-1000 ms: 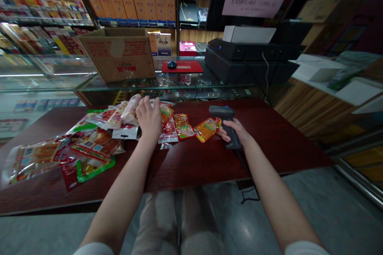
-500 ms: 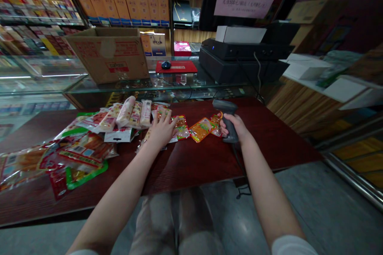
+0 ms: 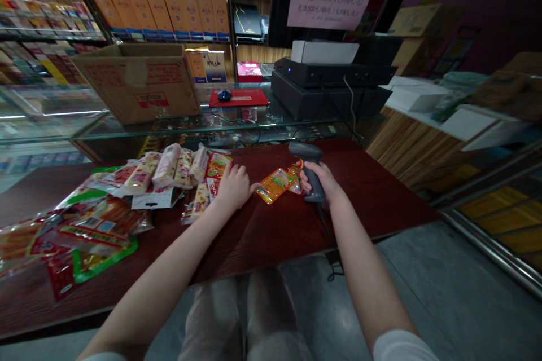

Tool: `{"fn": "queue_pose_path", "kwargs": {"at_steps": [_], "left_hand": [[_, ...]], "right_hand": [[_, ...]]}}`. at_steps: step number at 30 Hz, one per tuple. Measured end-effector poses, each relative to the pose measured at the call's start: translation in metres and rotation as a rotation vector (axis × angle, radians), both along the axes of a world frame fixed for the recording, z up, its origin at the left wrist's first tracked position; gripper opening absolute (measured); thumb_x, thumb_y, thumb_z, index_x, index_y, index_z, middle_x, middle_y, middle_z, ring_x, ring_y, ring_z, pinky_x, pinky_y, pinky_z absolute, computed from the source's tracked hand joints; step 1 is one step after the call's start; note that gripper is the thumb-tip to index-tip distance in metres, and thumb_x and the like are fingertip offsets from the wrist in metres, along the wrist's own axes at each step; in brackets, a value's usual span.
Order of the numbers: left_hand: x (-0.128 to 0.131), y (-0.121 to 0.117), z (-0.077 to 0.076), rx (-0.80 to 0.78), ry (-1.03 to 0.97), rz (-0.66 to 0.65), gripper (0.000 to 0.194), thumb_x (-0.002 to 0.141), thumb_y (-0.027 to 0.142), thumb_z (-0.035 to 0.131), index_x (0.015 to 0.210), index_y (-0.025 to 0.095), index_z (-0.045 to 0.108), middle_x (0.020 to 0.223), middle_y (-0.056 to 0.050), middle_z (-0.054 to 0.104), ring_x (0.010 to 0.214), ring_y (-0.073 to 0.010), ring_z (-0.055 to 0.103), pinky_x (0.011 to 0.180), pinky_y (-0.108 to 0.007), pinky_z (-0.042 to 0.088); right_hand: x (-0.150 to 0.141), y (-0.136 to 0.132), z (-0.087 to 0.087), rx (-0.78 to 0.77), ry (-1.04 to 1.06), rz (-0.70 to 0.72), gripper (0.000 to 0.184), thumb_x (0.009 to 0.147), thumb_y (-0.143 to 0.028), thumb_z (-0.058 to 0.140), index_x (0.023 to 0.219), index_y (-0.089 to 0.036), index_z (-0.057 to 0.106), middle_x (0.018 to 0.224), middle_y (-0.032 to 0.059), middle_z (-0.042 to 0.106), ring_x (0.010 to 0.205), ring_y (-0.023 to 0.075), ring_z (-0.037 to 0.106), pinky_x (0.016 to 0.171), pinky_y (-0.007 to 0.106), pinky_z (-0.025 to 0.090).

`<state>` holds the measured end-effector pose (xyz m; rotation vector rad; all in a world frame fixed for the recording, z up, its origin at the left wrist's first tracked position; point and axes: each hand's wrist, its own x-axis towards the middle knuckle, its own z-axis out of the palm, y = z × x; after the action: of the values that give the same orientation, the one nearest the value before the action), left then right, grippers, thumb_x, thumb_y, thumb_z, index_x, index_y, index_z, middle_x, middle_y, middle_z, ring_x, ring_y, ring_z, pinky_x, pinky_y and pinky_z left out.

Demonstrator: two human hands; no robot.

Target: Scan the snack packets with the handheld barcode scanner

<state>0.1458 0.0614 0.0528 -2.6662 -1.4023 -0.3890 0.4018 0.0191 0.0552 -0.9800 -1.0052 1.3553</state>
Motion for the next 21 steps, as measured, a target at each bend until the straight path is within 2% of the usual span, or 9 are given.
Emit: {"fn": "queue_pose_path", "kwargs": {"at_steps": [3,6,9,11,13,15,16,18,21], "left_hand": [[0.025,-0.002,-0.003,-0.098,-0.060,-0.116,0.064,0.094,0.060,0.043,0.121,0.006,0.064,0.123,-0.024,0.061,0.117,-0.0351,0.057,0.104,-0.045,0.040],[0.042,-0.004,-0.009,-0.194,-0.004,-0.158,0.070,0.087,0.062,0.053,0.130,0.006,0.058,0.129,-0.024,0.058,0.118,-0.0369,0.054,0.097,-0.045,0.044],[0.045,-0.001,-0.015,-0.172,0.011,-0.142,0.053,0.089,0.049,0.055,0.120,0.006,0.064,0.124,-0.024,0.059,0.116,-0.0384,0.053,0.094,-0.048,0.045],[0.042,0.005,-0.018,-0.182,-0.092,-0.155,0.036,0.090,0.036,0.052,0.107,0.008,0.068,0.116,-0.022,0.064,0.112,-0.0346,0.056,0.097,-0.047,0.044],[0.037,0.014,-0.018,-0.299,-0.330,-0.142,0.025,0.090,0.028,0.050,0.086,0.012,0.069,0.097,-0.017,0.068,0.102,-0.0298,0.061,0.098,-0.044,0.044],[0.031,0.023,-0.017,-0.498,-0.649,-0.074,0.027,0.090,0.026,0.047,0.070,0.016,0.063,0.078,-0.010,0.067,0.090,-0.0267,0.065,0.094,-0.041,0.047],[0.028,0.026,-0.015,-0.593,-0.798,-0.032,0.029,0.091,0.027,0.045,0.069,0.017,0.061,0.073,-0.008,0.066,0.085,-0.0257,0.067,0.090,-0.040,0.049],[0.021,0.032,-0.011,-0.774,-1.109,0.040,0.029,0.093,0.030,0.042,0.077,0.016,0.062,0.073,-0.007,0.067,0.081,-0.0242,0.068,0.083,-0.040,0.053],[0.007,0.037,0.001,-1.011,-1.598,0.051,0.025,0.094,0.029,0.044,0.100,0.014,0.062,0.089,-0.010,0.072,0.087,-0.0227,0.070,0.084,-0.041,0.056]], "right_hand": [[0.000,0.000,0.000,0.004,0.001,0.010,0.041,0.074,-0.047,0.072,0.097,-0.018,0.055,0.050,-0.0077,0.053,0.033,0.0084,0.043,0.035,0.023,0.036],[0.001,0.001,-0.001,0.007,0.012,0.013,0.042,0.074,-0.048,0.072,0.097,-0.018,0.055,0.050,-0.0078,0.053,0.032,0.0086,0.043,0.035,0.023,0.036],[0.003,0.002,-0.001,-0.002,0.022,0.014,0.043,0.073,-0.048,0.072,0.098,-0.018,0.054,0.050,-0.0079,0.053,0.032,0.0088,0.043,0.035,0.023,0.036],[0.003,0.002,-0.001,-0.008,0.021,0.019,0.044,0.072,-0.049,0.072,0.098,-0.018,0.055,0.051,-0.0079,0.053,0.032,0.0089,0.043,0.035,0.023,0.036],[0.003,0.001,0.000,-0.006,0.018,0.021,0.044,0.072,-0.048,0.072,0.098,-0.018,0.055,0.051,-0.0077,0.054,0.032,0.0088,0.044,0.035,0.023,0.036],[0.003,0.001,0.001,-0.003,0.021,0.022,0.043,0.073,-0.048,0.071,0.098,-0.017,0.055,0.052,-0.0074,0.054,0.033,0.0087,0.044,0.035,0.022,0.035],[0.003,0.000,0.001,-0.001,0.026,0.022,0.042,0.073,-0.048,0.071,0.098,-0.018,0.055,0.052,-0.0075,0.054,0.033,0.0085,0.043,0.035,0.022,0.035],[0.002,0.000,0.000,-0.003,0.036,0.023,0.042,0.074,-0.048,0.071,0.099,-0.018,0.056,0.052,-0.0075,0.054,0.033,0.0082,0.043,0.035,0.022,0.035],[0.000,-0.001,-0.001,-0.012,0.029,0.015,0.042,0.074,-0.047,0.072,0.099,-0.018,0.056,0.051,-0.0074,0.053,0.032,0.0086,0.042,0.034,0.023,0.035]]}}
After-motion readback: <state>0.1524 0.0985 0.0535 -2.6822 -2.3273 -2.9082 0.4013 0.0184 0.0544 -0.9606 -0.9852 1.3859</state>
